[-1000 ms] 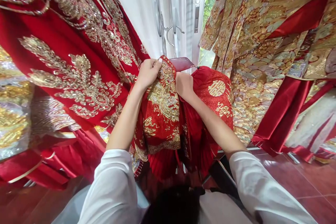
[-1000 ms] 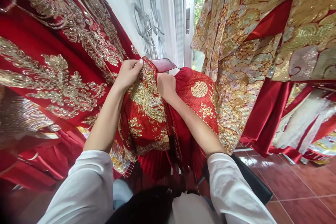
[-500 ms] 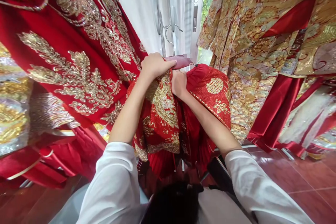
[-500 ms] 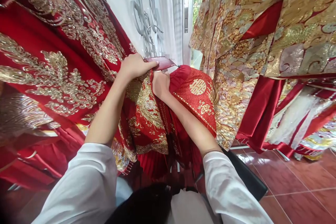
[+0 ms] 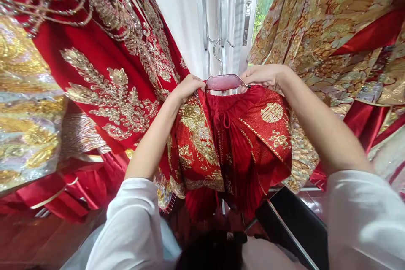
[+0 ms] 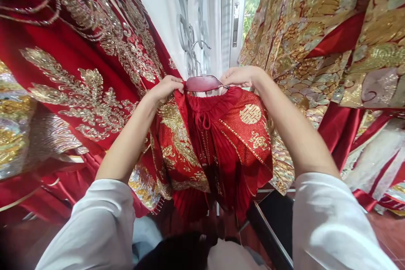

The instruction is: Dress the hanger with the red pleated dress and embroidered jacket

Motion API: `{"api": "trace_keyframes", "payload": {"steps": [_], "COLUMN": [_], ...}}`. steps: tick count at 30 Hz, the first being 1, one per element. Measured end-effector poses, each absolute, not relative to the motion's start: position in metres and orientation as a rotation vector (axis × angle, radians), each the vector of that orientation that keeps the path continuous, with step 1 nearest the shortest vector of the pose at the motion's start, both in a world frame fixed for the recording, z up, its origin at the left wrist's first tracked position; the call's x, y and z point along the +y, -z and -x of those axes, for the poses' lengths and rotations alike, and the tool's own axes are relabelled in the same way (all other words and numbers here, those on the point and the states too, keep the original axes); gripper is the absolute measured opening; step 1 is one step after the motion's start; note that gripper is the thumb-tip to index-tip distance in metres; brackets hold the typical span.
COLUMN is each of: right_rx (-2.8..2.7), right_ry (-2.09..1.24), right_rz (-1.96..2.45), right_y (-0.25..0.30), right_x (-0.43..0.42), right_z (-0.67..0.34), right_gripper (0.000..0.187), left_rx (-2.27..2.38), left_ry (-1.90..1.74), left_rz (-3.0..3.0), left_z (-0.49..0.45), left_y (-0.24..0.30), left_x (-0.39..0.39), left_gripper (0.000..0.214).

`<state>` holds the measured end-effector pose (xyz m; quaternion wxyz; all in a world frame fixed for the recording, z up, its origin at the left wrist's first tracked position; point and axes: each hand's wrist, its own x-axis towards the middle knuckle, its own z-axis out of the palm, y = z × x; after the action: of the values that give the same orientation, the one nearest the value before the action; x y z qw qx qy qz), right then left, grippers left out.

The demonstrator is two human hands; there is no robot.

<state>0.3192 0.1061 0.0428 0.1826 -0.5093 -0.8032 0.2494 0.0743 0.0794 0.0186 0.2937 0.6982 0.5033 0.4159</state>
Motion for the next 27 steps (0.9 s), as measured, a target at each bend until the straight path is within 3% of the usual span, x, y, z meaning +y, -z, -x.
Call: {"api": "trace_keyframes", "payload": {"steps": [6,11,13,16,19,23,27], "right_rx": [-2.366,-2.430,-2.374,-2.014,-1.842,-2.278,-2.272], "right_ry": [-0.819,-0.801,-0.625,0.036,0.573,0.699,0.730], "right_rz": [1.524,1.453,1.500,1.510,1.284,0.957,1.000], "right_y": [-0.049,-0.043,-0.043,-0.035,-0.013,0.024,0.037], "right_x": [0.124,0.118,0.110,0.088,0.063,0.050,0.056], "right_z": [-0.295,-0.289,-0.289,-0.288,-0.281,-0.263,-0.249], "right_gripper": [0.028,0.033,0.028,0.024,0.032,0.035,0.036], "left_rx": [1.603,1.448,1.420,1.467,1.533,1.642,1.856], "left_ry": [-0.919,-0.937,-0.957,-0.978,-0.967,-0.805,-0.585], "left_rz": [-2.157,-1.999,-2.017,-2.112,-2.167,-2.271,-2.387], "left_z": [-0.081,-0.072,-0.067,-0.064,-0.065,-0.071,-0.076], "left_y": [-0.035,-0.030,-0.026,-0.023,-0.024,-0.033,-0.047], "left_x": [0.070,0.077,0.081,0.083,0.077,0.061,0.052], "left_gripper": [0.012,0.012,0.014,0.017,0.019,0.026,0.028]}}
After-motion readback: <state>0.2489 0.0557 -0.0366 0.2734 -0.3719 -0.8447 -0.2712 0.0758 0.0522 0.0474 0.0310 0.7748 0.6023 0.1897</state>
